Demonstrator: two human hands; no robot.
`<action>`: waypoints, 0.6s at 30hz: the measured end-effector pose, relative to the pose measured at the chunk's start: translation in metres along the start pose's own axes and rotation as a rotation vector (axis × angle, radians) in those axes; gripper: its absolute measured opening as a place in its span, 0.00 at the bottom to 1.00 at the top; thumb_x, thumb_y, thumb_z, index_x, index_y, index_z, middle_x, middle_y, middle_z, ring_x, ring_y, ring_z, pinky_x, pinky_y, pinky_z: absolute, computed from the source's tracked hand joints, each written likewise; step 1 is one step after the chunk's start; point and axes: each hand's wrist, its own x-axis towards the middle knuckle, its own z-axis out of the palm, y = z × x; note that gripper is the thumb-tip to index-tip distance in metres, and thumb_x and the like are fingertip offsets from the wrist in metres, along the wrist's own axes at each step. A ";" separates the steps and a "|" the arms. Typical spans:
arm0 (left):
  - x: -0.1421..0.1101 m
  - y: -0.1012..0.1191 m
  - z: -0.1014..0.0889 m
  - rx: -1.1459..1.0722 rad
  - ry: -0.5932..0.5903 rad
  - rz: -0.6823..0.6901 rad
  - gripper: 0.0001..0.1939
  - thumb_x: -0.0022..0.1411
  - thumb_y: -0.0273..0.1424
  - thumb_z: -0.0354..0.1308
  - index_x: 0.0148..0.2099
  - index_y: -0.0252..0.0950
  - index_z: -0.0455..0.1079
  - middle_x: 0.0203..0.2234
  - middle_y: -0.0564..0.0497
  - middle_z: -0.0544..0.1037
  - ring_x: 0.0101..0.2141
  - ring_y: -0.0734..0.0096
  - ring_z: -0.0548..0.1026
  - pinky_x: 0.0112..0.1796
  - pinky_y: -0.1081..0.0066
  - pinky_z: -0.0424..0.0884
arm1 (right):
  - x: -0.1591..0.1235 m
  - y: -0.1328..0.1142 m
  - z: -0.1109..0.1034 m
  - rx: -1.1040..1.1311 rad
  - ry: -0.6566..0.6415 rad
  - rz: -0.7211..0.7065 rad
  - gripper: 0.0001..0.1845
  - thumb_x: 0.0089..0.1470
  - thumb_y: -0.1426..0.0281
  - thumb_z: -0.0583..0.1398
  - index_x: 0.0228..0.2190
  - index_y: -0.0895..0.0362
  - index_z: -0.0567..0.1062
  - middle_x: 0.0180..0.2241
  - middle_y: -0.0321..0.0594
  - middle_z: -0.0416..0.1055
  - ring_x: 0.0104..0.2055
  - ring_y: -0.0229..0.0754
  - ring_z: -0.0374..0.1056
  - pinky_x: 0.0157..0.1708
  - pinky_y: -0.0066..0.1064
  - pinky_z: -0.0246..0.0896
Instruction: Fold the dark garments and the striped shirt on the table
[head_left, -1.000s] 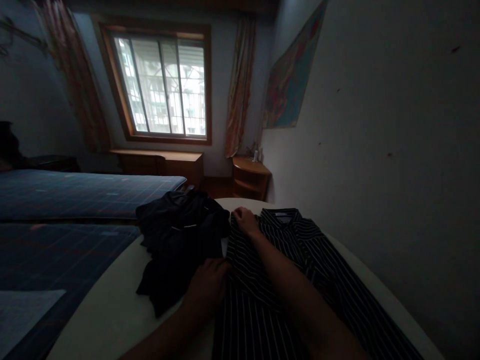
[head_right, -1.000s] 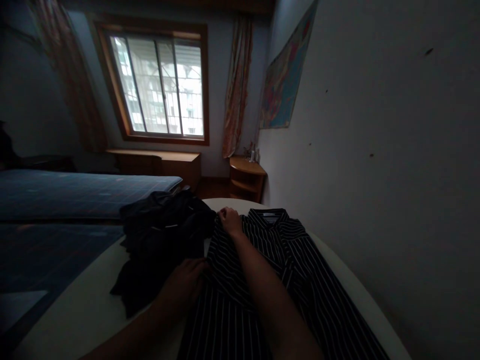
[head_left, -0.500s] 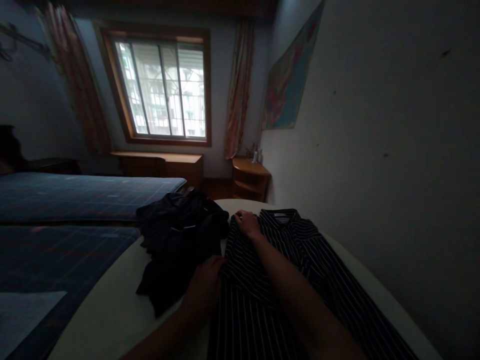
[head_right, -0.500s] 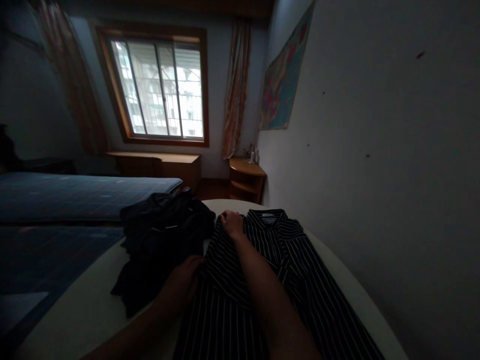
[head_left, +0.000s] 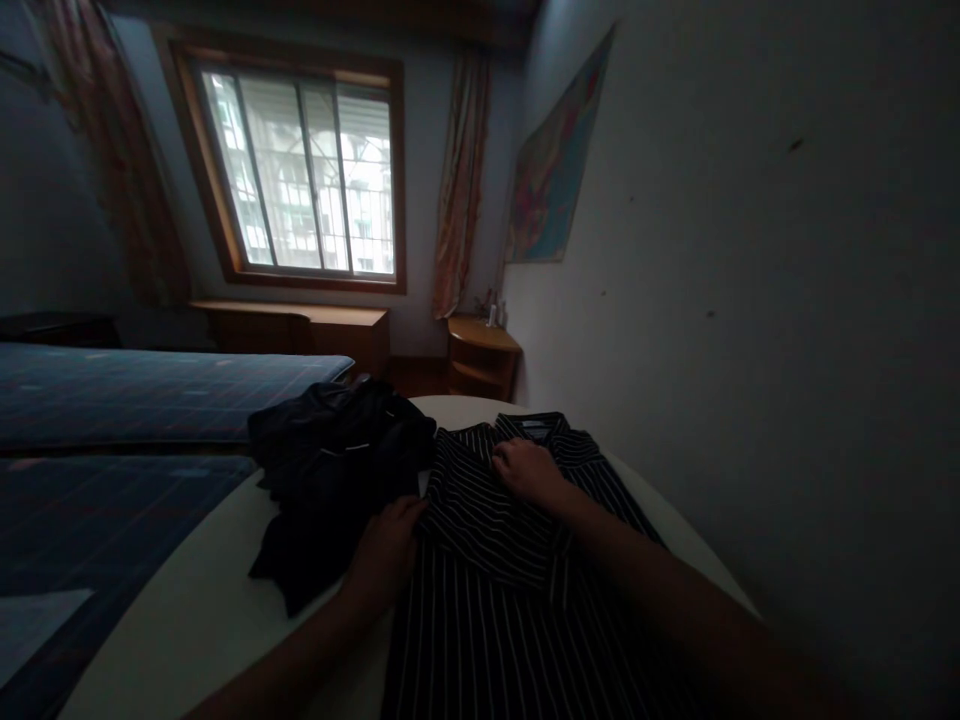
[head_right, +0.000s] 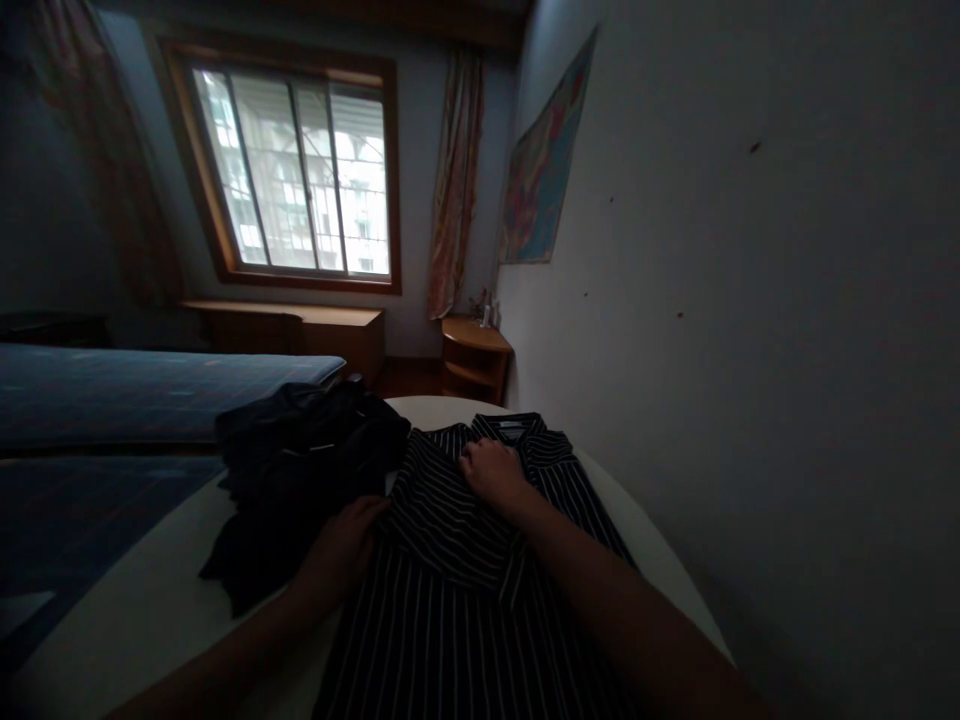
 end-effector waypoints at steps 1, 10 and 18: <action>0.001 0.000 -0.001 0.008 0.003 0.000 0.32 0.57 0.14 0.46 0.62 0.36 0.65 0.59 0.45 0.69 0.56 0.64 0.68 0.56 0.63 0.63 | -0.013 0.006 0.000 -0.017 -0.025 -0.011 0.24 0.64 0.55 0.50 0.51 0.53 0.75 0.56 0.50 0.69 0.60 0.56 0.60 0.60 0.52 0.46; 0.008 0.008 -0.008 0.128 -0.025 -0.011 0.33 0.57 0.13 0.46 0.64 0.34 0.63 0.60 0.44 0.68 0.56 0.63 0.68 0.56 0.65 0.62 | -0.064 0.044 0.027 0.050 -0.232 0.096 0.39 0.61 0.42 0.40 0.67 0.46 0.50 0.71 0.40 0.38 0.71 0.61 0.29 0.65 0.59 0.24; 0.036 0.003 -0.005 0.055 0.016 0.055 0.29 0.59 0.14 0.45 0.61 0.34 0.67 0.56 0.42 0.71 0.56 0.66 0.68 0.57 0.66 0.61 | -0.046 0.049 0.034 0.073 -0.193 0.172 0.38 0.62 0.42 0.40 0.67 0.45 0.50 0.71 0.38 0.38 0.71 0.61 0.31 0.64 0.60 0.25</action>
